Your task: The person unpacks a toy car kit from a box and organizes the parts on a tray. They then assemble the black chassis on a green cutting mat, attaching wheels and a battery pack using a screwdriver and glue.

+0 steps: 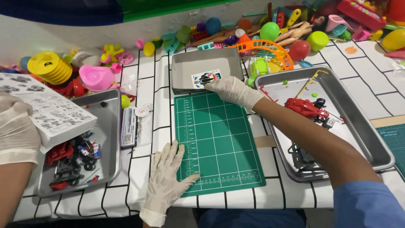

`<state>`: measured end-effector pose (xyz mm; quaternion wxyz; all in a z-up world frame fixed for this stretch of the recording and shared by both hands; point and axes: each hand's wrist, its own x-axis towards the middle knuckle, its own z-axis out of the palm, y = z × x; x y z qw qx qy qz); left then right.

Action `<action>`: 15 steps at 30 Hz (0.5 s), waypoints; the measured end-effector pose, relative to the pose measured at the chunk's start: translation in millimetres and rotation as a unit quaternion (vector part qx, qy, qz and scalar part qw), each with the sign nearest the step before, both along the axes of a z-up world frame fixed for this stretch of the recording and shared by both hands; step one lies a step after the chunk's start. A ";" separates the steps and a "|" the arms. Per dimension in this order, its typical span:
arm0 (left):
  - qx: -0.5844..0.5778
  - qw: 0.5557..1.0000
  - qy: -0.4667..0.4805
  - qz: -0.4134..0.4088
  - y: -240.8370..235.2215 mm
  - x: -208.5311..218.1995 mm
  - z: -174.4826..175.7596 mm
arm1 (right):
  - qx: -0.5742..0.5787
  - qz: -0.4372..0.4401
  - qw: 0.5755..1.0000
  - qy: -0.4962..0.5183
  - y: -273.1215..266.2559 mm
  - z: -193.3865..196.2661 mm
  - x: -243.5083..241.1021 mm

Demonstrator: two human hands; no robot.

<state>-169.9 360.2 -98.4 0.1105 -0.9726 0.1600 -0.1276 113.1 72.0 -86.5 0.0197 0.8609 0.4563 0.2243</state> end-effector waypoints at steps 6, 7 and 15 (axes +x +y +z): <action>-0.134 0.988 0.079 -0.009 -9.0 -18.6 32.3 | 0.018 0.042 0.999 0.008 5.3 -0.5 11.2; -0.110 0.993 0.051 -0.008 -12.7 -23.6 32.5 | 0.032 0.079 0.995 0.045 -1.7 3.3 10.6; -0.032 0.998 0.036 -0.032 -30.0 -35.0 13.9 | 0.129 -0.031 0.981 0.143 -104.4 155.9 -120.7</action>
